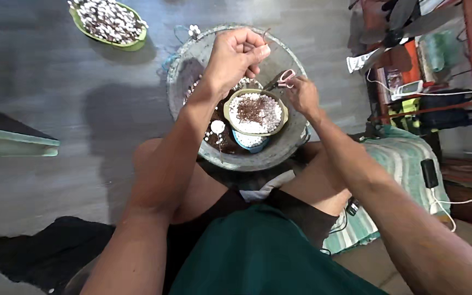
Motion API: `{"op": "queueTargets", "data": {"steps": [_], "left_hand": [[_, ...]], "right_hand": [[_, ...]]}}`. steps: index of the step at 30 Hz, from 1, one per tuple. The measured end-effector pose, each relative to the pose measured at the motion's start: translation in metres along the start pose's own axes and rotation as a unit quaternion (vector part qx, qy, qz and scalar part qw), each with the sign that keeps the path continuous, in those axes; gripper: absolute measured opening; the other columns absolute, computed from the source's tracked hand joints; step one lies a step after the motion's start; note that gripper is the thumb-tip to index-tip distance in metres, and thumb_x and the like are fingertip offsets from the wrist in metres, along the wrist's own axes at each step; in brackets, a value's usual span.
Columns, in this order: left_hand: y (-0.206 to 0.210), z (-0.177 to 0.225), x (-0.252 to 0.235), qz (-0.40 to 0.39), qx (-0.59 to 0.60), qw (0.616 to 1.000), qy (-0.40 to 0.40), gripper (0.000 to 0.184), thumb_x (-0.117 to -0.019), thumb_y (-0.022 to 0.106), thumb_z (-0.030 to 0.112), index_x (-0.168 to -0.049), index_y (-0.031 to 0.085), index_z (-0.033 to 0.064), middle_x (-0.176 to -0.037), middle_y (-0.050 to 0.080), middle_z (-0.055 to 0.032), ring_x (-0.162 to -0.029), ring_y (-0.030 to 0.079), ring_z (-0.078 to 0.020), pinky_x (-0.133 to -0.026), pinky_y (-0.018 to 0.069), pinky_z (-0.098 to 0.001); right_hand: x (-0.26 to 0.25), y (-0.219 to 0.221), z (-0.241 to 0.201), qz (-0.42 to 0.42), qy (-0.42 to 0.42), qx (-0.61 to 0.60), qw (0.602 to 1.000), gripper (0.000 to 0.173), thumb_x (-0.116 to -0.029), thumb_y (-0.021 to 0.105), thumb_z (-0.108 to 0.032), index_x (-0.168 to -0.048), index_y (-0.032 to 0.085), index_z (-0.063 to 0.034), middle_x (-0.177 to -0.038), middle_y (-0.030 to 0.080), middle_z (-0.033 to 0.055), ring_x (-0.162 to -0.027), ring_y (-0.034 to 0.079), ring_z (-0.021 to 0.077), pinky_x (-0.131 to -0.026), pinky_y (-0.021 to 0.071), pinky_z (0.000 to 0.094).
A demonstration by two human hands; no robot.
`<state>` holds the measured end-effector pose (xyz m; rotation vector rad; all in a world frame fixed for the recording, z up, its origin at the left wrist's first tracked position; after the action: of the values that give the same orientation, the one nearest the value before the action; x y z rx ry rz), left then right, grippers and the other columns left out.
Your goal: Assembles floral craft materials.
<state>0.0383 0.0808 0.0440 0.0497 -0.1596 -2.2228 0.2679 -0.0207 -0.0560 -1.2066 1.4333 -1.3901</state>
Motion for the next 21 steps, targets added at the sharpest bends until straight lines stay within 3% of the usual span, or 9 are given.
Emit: {"op": "queueTargets", "data": {"steps": [1, 4, 10, 13, 16, 21], "left_hand": [[0.000, -0.002, -0.001, 0.002, -0.003, 1.000, -0.004, 0.013, -0.0965, 0.072, 0.010, -0.105, 0.067, 0.0020, -0.087, 0.071, -0.0061, -0.068, 0.069, -0.0143, -0.061, 0.0606, -0.0291], [-0.003, -0.006, -0.007, 0.010, 0.011, 1.000, -0.022, 0.011, -0.0958, 0.073, 0.011, -0.102, 0.068, 0.0023, -0.086, 0.071, -0.0064, -0.066, 0.068, -0.0139, -0.059, 0.0592, -0.0280], [-0.018, -0.002, -0.019, 0.022, 0.034, 0.999, -0.036, 0.008, -0.0956, 0.072, 0.009, -0.100, 0.070, 0.0030, -0.087, 0.071, -0.0063, -0.067, 0.066, -0.0129, -0.057, 0.0572, -0.0261], [-0.022, -0.001, -0.025, 0.022, 0.036, 0.998, -0.055, 0.008, -0.0961, 0.072, 0.010, -0.101, 0.070, 0.0040, -0.089, 0.071, -0.0068, -0.071, 0.068, -0.0141, -0.059, 0.0586, -0.0276], [-0.023, -0.001, -0.029, 0.021, 0.040, 0.996, -0.074, 0.006, -0.0965, 0.071, 0.010, -0.100, 0.070, 0.0048, -0.089, 0.071, -0.0061, -0.070, 0.067, -0.0137, -0.057, 0.0577, -0.0266], [-0.024, -0.003, -0.026, 0.023, 0.041, 0.996, -0.079, 0.006, -0.0967, 0.071, 0.009, -0.100, 0.070, 0.0042, -0.088, 0.071, -0.0073, -0.068, 0.067, -0.0140, -0.055, 0.0566, -0.0262]], "right_hand": [[-0.025, 0.024, 0.021, 0.017, -0.033, -0.023, 0.999, 0.027, -0.1002, 0.059, -0.018, -0.121, 0.072, -0.0070, -0.127, 0.068, 0.0185, -0.117, 0.065, 0.0396, -0.097, 0.0531, 0.0597], [-0.075, 0.081, 0.045, -0.107, -0.092, 0.027, 0.990, 0.033, -0.0977, 0.061, -0.013, -0.130, 0.068, -0.0106, -0.142, 0.059, 0.0160, -0.134, 0.053, 0.0409, -0.106, 0.0449, 0.0655], [-0.114, 0.142, 0.059, -0.199, -0.156, 0.143, 0.957, 0.038, -0.0949, 0.062, -0.002, -0.133, 0.067, -0.0066, -0.144, 0.057, 0.0193, -0.140, 0.046, 0.0412, -0.116, 0.0328, 0.0646], [-0.126, 0.153, 0.058, -0.201, -0.175, 0.196, 0.944, 0.031, -0.0950, 0.062, -0.002, -0.125, 0.070, -0.0034, -0.136, 0.061, 0.0222, -0.135, 0.048, 0.0432, -0.115, 0.0316, 0.0651], [-0.132, 0.158, 0.044, -0.218, -0.183, 0.238, 0.929, 0.029, -0.0950, 0.063, -0.001, -0.124, 0.067, 0.0021, -0.128, 0.063, 0.0279, -0.127, 0.054, 0.0464, -0.110, 0.0364, 0.0629], [-0.129, 0.152, 0.041, -0.226, -0.177, 0.264, 0.921, 0.028, -0.0949, 0.060, 0.004, -0.122, 0.067, 0.0013, -0.119, 0.067, 0.0258, -0.119, 0.060, 0.0446, -0.104, 0.0425, 0.0614]]}}
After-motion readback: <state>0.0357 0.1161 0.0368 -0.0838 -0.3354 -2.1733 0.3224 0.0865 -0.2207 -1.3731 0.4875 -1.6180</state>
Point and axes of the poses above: each hand's wrist, its own x-axis away from the middle knuckle, its own y-axis out of the palm, z = x × y, the point moved 8 cm from there along -x, towards the middle knuckle
